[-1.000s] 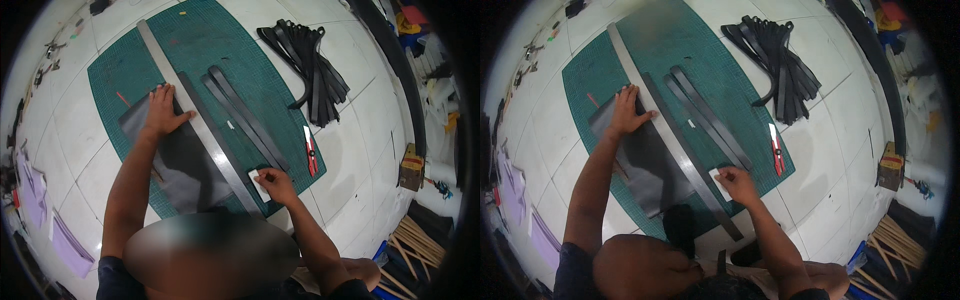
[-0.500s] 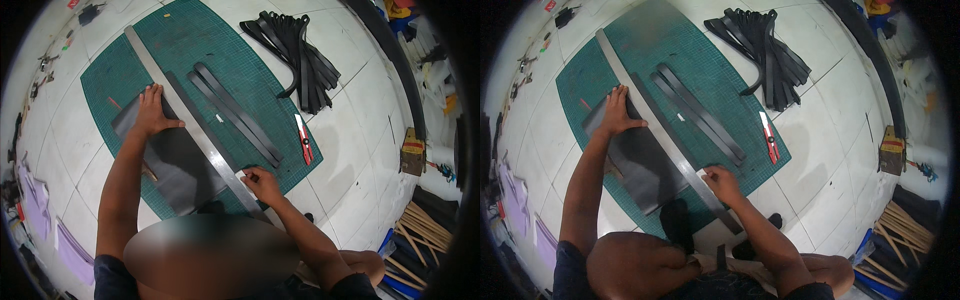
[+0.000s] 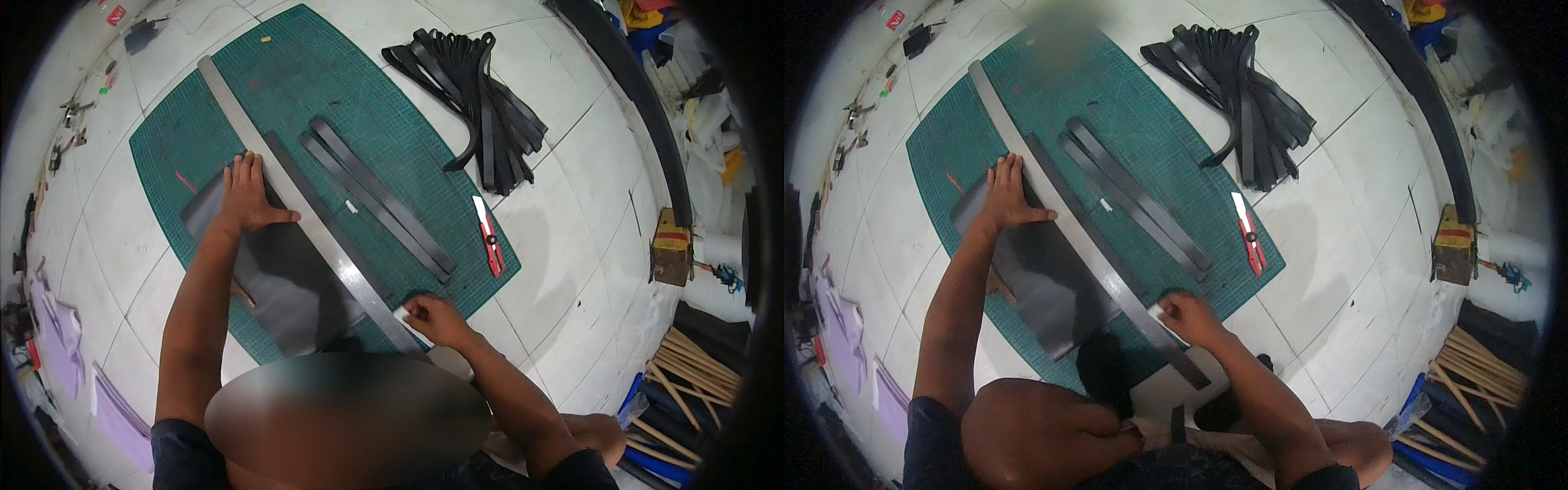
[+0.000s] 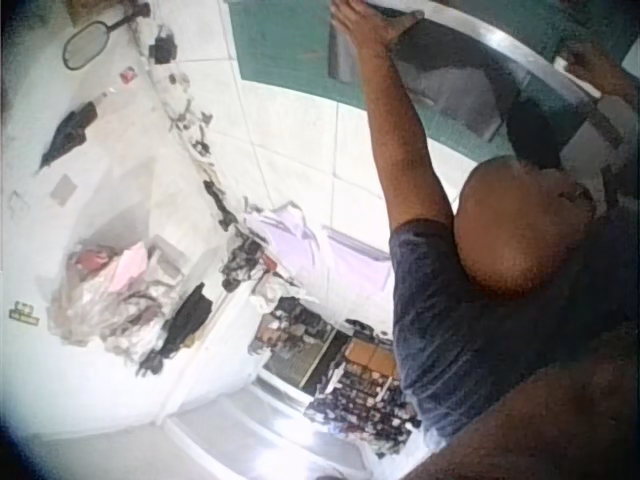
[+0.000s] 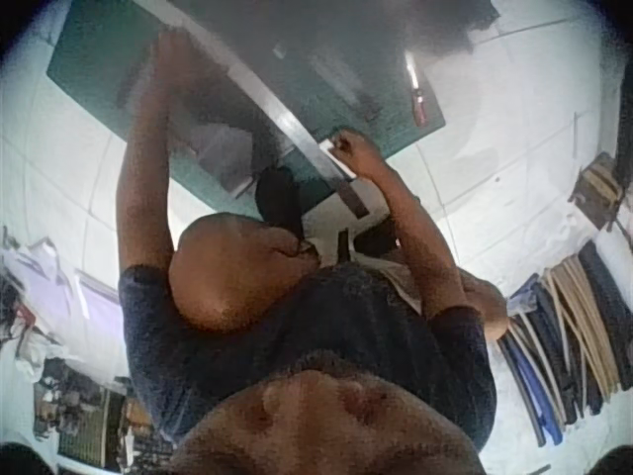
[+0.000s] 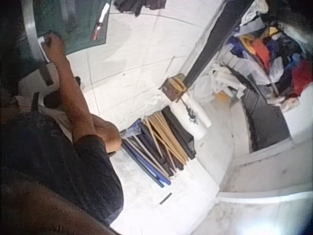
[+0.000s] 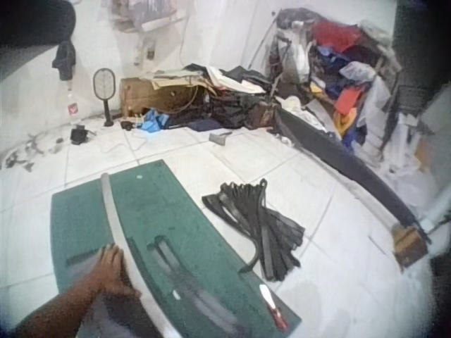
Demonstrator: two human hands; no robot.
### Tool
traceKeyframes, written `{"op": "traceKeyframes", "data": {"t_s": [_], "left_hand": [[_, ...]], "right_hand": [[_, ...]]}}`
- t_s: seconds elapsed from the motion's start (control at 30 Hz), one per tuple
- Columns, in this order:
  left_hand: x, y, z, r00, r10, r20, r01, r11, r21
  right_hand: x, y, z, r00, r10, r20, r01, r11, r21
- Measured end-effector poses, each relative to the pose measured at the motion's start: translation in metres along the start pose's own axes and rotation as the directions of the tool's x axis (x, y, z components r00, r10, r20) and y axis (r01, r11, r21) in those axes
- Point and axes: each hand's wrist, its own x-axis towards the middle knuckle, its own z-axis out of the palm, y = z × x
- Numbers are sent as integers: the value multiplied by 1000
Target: The person cuts multiple strips of dark gray material from a larger sheet on a green cutting mat using a utility knife and a long metal ruler. The person then gathers the cut strips into a bunch and sets them aside.
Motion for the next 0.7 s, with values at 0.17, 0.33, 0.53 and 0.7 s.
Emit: {"op": "traceKeyframes", "data": {"t_s": [0.17, 0.33, 0.53, 0.7], "left_hand": [[10, 16, -11, 992, -76, 98, 60, 987, 151], [9, 29, -27, 973, -132, 188, 80, 961, 263], [6, 38, -18, 986, -98, 134, 56, 956, 289], [2, 20, -13, 968, -111, 224, 58, 972, 230]], "right_hand": [[-3, 29, -65, 888, 242, -390, -178, 965, 192], [29, 35, -95, 635, 96, -766, -475, 831, -290], [29, 55, -96, 754, 144, -641, -357, 909, -216], [29, 3, -75, 771, 376, -514, -229, 917, 327]]}}
